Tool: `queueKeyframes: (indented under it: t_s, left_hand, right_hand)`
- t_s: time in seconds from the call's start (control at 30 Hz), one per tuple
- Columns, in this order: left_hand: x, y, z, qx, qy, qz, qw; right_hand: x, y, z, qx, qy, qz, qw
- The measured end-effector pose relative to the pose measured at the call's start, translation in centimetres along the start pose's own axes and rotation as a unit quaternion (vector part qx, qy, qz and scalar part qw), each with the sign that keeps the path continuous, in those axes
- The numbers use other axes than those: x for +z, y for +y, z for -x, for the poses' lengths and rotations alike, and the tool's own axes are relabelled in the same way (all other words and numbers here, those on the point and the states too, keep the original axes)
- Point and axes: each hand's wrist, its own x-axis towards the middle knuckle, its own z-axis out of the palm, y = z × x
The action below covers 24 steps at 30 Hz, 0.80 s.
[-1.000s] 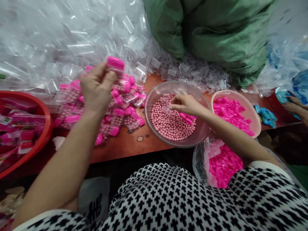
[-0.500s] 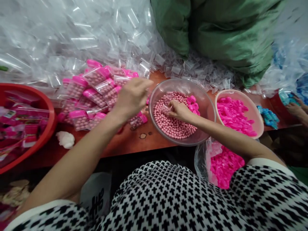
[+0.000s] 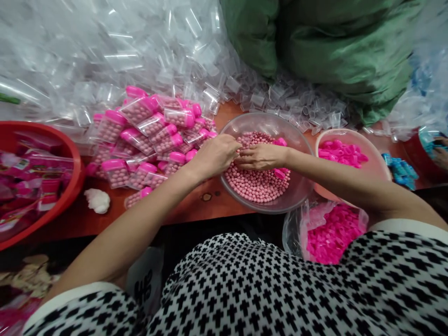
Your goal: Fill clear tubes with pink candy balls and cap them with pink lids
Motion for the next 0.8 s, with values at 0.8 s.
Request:
queueKeyframes:
  t_s: [0.8]
  left_hand:
    - [0.4, 0.0, 0.4, 0.002, 0.086, 0.106, 0.991]
  right_hand:
    - [2.8, -4.6, 2.0, 0.171, 0.187, -0.487, 0.836]
